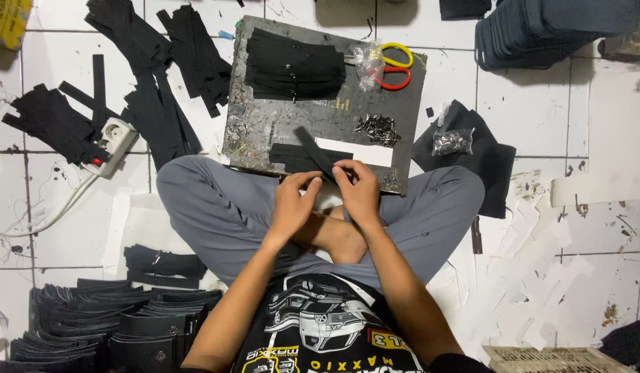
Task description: Assembling small metal sliders onto black leather straps.
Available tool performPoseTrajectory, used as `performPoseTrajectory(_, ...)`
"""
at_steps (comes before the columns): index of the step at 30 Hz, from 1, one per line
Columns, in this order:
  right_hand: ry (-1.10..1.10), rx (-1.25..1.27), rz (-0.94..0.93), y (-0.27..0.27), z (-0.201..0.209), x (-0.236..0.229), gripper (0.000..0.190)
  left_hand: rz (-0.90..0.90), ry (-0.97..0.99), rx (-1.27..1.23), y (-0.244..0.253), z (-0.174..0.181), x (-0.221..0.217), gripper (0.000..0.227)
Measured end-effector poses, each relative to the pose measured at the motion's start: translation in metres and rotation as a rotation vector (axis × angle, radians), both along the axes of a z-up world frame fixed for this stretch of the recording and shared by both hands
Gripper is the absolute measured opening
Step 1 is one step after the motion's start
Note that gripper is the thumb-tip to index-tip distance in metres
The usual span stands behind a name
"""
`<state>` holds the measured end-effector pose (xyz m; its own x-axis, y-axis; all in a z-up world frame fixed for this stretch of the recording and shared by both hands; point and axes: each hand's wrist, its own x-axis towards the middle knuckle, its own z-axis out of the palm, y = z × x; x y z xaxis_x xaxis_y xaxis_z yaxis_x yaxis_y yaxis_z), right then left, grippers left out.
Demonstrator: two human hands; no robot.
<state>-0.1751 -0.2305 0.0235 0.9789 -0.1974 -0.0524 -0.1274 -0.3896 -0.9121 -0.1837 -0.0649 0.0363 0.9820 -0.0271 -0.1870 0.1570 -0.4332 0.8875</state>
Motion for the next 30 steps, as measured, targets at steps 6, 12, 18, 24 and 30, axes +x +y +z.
performPoseTrajectory(6,0.071,0.428,-0.067,-0.002,-0.004,-0.031,0.026,0.137,0.318,-0.411,-0.021,-0.057,0.013,0.029)
performPoseTrajectory(12,0.144,0.462,-0.022,-0.004,-0.001,-0.074,0.045,0.257,0.290,-0.390,-0.030,-0.015,0.015,0.031)
performPoseTrajectory(18,0.192,0.464,0.038,-0.009,-0.016,-0.096,0.041,0.197,0.173,-0.428,-0.033,0.024,0.008,0.013)
performPoseTrajectory(24,0.183,0.487,0.097,-0.014,-0.003,-0.101,0.043,0.167,0.162,-0.516,-0.029,0.030,0.002,0.019)
performPoseTrajectory(30,-0.028,0.190,0.046,-0.019,0.045,-0.076,0.029,0.076,0.145,-0.527,-0.033,0.038,-0.013,0.031)
